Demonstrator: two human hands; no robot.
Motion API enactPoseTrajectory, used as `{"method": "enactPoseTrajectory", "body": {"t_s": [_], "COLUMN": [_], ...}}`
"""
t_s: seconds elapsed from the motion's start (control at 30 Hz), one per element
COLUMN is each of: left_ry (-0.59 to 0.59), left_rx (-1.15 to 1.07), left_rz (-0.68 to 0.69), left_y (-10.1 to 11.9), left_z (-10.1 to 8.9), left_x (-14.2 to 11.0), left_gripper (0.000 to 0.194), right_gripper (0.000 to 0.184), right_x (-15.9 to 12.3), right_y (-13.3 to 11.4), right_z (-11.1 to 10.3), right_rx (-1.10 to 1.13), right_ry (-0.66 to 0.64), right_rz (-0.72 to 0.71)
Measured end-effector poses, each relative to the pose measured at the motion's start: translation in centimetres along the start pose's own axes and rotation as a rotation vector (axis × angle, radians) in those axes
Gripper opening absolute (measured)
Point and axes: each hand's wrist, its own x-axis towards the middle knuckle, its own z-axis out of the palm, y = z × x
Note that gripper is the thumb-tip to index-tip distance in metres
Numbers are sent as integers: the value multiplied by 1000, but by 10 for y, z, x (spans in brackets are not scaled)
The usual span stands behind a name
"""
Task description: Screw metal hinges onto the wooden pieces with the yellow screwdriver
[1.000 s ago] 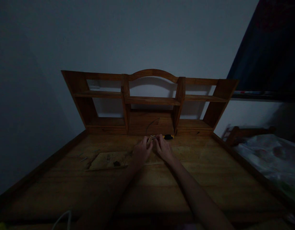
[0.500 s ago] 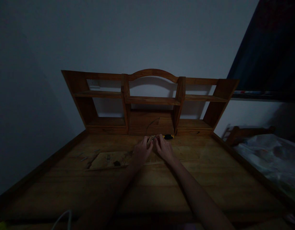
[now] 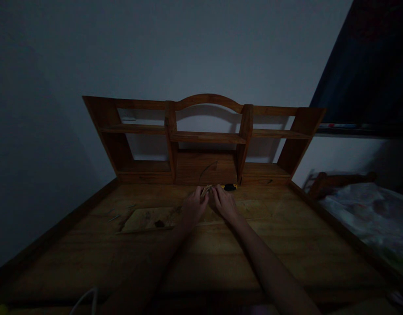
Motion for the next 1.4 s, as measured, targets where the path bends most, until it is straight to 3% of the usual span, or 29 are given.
{"method": "enactPoseTrajectory", "body": {"t_s": [0.37,0.87,1.0,1.4], "left_ry": [15,-2,-13,18], "left_rx": [-45,-6,-41,-61], "left_rz": [0,-16,-19,22], "left_y": [1,1,3,-3], "left_z": [-1,0,-3,4], "left_x": [0,0,1,0], "left_gripper": [18,21,20,19], "right_gripper": [21,26,19,23], "right_x": [-2,-2,-3,-1], "right_y": [-2,-3,-4,-3], "right_z": [-1,-4,-4,-6], "right_rx": [25,-2,7,18], "right_ry": [7,-45,-36,-10], "right_rz": [9,6,12,-2]}}
